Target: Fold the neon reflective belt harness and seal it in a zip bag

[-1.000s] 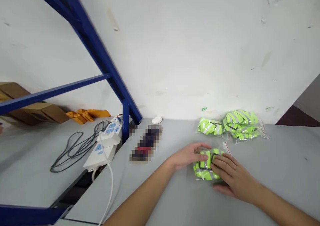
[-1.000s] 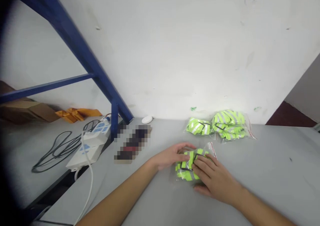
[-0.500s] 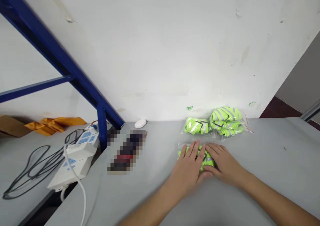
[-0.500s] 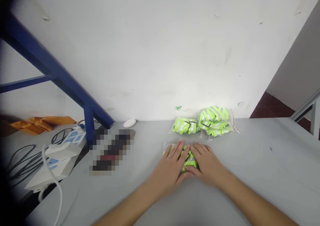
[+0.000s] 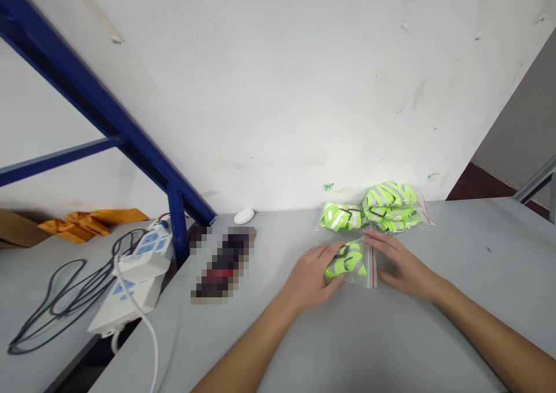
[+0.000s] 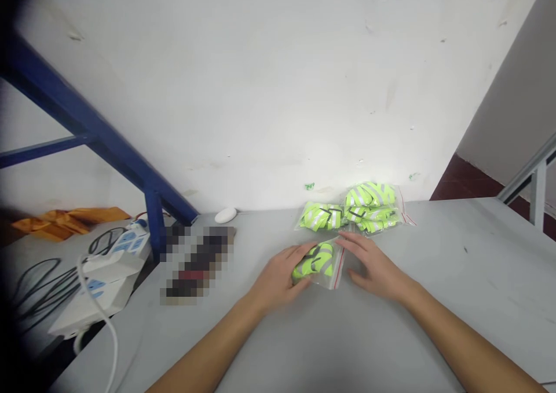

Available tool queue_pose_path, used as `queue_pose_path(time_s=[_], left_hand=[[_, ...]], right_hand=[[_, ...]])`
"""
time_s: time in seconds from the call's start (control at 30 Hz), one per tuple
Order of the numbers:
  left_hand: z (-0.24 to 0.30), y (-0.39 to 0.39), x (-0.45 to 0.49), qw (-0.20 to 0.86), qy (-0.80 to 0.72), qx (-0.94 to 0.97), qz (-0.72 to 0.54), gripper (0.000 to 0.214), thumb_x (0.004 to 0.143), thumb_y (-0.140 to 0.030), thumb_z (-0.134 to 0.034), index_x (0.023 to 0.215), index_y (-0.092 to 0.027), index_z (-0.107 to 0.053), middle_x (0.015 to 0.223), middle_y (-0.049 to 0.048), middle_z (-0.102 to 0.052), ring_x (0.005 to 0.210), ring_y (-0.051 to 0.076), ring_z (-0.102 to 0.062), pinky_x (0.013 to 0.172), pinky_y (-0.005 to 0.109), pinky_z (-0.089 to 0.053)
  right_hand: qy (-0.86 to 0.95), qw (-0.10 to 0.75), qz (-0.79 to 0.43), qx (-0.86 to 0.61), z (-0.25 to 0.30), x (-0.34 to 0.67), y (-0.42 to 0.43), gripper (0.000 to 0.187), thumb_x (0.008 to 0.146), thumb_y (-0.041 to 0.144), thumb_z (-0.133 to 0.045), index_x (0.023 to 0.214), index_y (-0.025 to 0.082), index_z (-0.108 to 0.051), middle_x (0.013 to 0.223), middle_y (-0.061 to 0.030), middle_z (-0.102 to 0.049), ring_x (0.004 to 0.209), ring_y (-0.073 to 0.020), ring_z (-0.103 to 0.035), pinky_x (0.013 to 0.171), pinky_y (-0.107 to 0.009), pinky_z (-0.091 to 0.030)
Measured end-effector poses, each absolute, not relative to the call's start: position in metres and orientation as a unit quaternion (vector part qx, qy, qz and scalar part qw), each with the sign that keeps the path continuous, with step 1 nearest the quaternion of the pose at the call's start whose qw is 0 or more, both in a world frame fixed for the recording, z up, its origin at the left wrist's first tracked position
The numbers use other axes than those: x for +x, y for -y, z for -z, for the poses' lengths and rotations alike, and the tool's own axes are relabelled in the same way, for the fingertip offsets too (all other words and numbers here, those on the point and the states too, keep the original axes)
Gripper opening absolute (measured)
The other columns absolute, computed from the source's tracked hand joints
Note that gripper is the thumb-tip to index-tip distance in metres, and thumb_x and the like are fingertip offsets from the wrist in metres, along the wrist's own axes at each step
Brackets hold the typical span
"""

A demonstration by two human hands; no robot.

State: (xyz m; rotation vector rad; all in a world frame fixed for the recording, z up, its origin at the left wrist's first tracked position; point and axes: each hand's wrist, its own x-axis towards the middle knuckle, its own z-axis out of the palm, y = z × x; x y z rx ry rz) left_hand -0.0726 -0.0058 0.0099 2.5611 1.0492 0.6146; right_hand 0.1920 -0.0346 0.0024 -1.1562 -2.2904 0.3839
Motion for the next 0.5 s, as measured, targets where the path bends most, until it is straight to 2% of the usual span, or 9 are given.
queue_pose_path(time_s=[0.07, 0.13, 0.23, 0.3, 0.33, 0.4, 0.43, 0.5], left_hand=[[-0.010, 0.004, -0.075, 0.159, -0.329, 0.902, -0.230, 0.054, 0.087, -0.045, -0.052, 0.136, -0.024, -0.043, 0.113, 0.0073, -0.066, 0.099, 0.024, -0.062, 0.095, 0.040, -0.044], [-0.009, 0.004, -0.074, 0.139, -0.285, 0.917, -0.243, 0.053, 0.088, -0.051, -0.053, 0.133, -0.024, -0.046, 0.114, 0.0076, -0.067, 0.101, 0.024, -0.062, 0.106, 0.044, -0.035], [-0.008, 0.004, -0.071, 0.060, -0.304, 0.901, -0.302, 0.044, 0.091, -0.046, -0.051, 0.128, -0.024, -0.049, 0.116, 0.0074, -0.067, 0.106, 0.024, -0.061, 0.114, 0.052, -0.017], [-0.009, 0.004, -0.068, -0.012, -0.358, 0.854, -0.377, 0.034, 0.092, -0.033, -0.051, 0.124, -0.024, -0.049, 0.114, 0.0080, -0.067, 0.106, 0.023, -0.060, 0.112, 0.056, -0.017], [-0.009, 0.005, -0.067, -0.041, -0.377, 0.825, -0.419, 0.029, 0.091, -0.027, -0.052, 0.120, -0.023, -0.051, 0.110, 0.0082, -0.067, 0.102, 0.023, -0.060, 0.108, 0.055, -0.024], [-0.011, 0.008, -0.064, -0.054, -0.372, 0.793, -0.479, 0.017, 0.087, -0.019, -0.053, 0.104, -0.022, -0.053, 0.094, 0.0063, -0.066, 0.087, 0.020, -0.061, 0.091, 0.044, -0.041], [-0.012, 0.010, -0.062, -0.036, -0.348, 0.800, -0.488, 0.010, 0.086, -0.016, -0.053, 0.094, -0.022, -0.052, 0.084, 0.0041, -0.064, 0.078, 0.018, -0.059, 0.080, 0.038, -0.045], [-0.012, 0.017, -0.056, 0.030, -0.283, 0.840, -0.462, 0.009, 0.086, -0.015, -0.050, 0.081, -0.022, -0.048, 0.067, -0.0002, -0.058, 0.062, 0.015, -0.053, 0.063, 0.029, -0.041]], right_hand=[[0.852, 0.334, -0.055, -0.399, -0.001, 0.187, 0.036, 0.042, 0.091, 0.021, -0.050, 0.132, 0.029, -0.047, 0.133, -0.0075, -0.057, 0.128, -0.0220, -0.048, 0.103, -0.044, -0.040], [0.846, 0.385, 0.006, -0.368, 0.000, 0.182, 0.037, 0.027, 0.093, 0.016, -0.049, 0.116, 0.028, -0.056, 0.114, -0.0052, -0.068, 0.113, -0.0196, -0.058, 0.100, -0.044, -0.041], [0.830, 0.415, 0.017, -0.372, -0.002, 0.178, 0.041, 0.016, 0.094, 0.016, -0.048, 0.097, 0.025, -0.060, 0.089, -0.0023, -0.071, 0.081, -0.0155, -0.064, 0.093, -0.042, -0.042], [0.811, 0.415, -0.034, -0.410, -0.004, 0.175, 0.045, 0.015, 0.095, 0.022, -0.047, 0.086, 0.023, -0.060, 0.072, -0.0005, -0.065, 0.066, -0.0138, -0.057, 0.083, -0.037, -0.046], [0.795, 0.414, -0.078, -0.436, -0.005, 0.173, 0.047, 0.019, 0.095, 0.026, -0.046, 0.080, 0.022, -0.058, 0.067, 0.0004, -0.061, 0.062, -0.0135, -0.054, 0.074, -0.033, -0.047], [0.758, 0.409, -0.185, -0.473, -0.005, 0.167, 0.051, 0.029, 0.096, 0.033, -0.042, 0.071, 0.021, -0.052, 0.062, 0.0012, -0.053, 0.059, -0.0133, -0.049, 0.059, -0.026, -0.043], [0.742, 0.408, -0.234, -0.479, -0.005, 0.163, 0.053, 0.033, 0.097, 0.036, -0.040, 0.069, 0.021, -0.049, 0.061, 0.0014, -0.051, 0.058, -0.0130, -0.048, 0.055, -0.024, -0.040], [0.727, 0.405, -0.305, -0.464, -0.004, 0.157, 0.056, 0.037, 0.097, 0.039, -0.038, 0.066, 0.020, -0.046, 0.062, 0.0022, -0.050, 0.058, -0.0121, -0.046, 0.055, -0.023, -0.039]])
